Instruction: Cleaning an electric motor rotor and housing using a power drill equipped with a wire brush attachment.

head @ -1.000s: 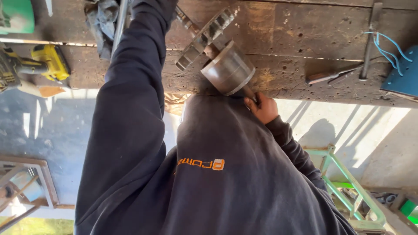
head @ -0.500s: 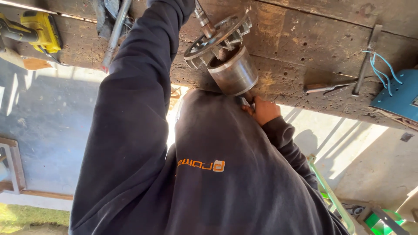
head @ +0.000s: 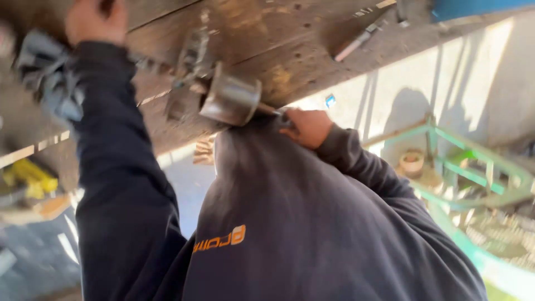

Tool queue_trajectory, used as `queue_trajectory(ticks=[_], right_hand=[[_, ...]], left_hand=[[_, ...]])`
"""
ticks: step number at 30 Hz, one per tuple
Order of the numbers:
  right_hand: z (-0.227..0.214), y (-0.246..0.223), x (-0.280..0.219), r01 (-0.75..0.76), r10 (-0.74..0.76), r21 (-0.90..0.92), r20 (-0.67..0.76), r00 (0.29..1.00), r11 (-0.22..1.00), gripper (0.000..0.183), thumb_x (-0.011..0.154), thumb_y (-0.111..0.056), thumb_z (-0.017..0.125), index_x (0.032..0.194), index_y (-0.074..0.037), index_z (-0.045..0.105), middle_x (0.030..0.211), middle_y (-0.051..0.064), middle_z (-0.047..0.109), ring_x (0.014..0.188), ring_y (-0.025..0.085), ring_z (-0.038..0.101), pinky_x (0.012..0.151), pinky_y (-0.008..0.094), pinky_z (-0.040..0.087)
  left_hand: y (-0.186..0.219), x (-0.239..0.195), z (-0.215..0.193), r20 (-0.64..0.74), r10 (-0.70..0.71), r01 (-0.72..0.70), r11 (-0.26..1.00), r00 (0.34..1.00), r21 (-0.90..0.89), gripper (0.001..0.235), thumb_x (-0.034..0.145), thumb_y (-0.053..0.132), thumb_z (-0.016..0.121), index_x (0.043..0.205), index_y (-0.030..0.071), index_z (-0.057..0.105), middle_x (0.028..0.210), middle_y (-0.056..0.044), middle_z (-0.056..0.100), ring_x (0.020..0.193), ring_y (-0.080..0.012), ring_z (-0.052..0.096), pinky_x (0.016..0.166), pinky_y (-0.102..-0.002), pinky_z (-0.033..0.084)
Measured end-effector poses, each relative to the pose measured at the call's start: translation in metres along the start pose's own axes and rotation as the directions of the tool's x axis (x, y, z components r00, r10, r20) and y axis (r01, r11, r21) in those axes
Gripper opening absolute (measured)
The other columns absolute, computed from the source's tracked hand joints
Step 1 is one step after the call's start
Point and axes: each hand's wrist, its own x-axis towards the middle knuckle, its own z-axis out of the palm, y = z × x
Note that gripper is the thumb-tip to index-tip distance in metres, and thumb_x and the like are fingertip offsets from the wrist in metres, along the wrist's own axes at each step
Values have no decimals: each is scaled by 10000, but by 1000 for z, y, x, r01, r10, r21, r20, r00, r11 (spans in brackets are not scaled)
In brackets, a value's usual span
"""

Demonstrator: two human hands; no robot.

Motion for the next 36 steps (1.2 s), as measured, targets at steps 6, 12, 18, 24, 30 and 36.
queue_trajectory(ticks=[6,12,18,24,30,36], right_hand=[[2,-7,-1,25,-25,4,12,1000,1000,357,903,-439,679,1045,-113,642,894,135,720,856,369,701,735,541,518],[25,-10,17,113,-113,78,-2,994,991,392,920,-419,677,1110,-80,626,949,142,718,878,368,702,756,493,555],[30,-13,31,173,-173,77,-8,985,982,416,900,-424,683,1137,-87,626,952,142,727,874,366,708,762,488,558],[29,-16,44,220,-220,49,6,975,974,421,889,-433,684,1130,-93,623,943,148,734,870,380,706,754,505,555],[15,-21,49,223,-225,42,51,973,974,425,904,-432,670,1146,-88,601,929,152,720,857,388,702,745,508,556],[12,-20,53,263,-263,18,107,959,965,452,939,-451,634,1184,-76,572,941,167,708,867,404,690,733,521,549]], left_hand=[[-38,-1,0,122,114,-100,988,986,-116,186,976,110,704,1113,-11,738,1041,-162,770,1007,-293,747,912,-383,594],[-17,9,-12,320,-138,275,858,937,-433,156,1081,52,695,1171,-76,703,1037,-109,741,914,-152,705,844,-269,567],[-3,14,-15,350,-244,399,772,905,-494,151,1094,70,681,1186,-50,677,1067,-114,751,847,-144,692,770,-256,567],[1,14,-11,305,-325,441,746,895,-499,166,1071,93,698,1170,-40,679,1003,-109,746,800,-143,695,730,-256,575],[-4,12,-7,258,-340,427,739,904,-521,179,1052,103,724,1152,-41,688,984,-106,743,805,-143,693,721,-260,580],[0,11,-3,188,-340,388,784,921,-485,172,1027,132,723,1093,-26,705,912,-78,738,767,-134,702,701,-268,583]])
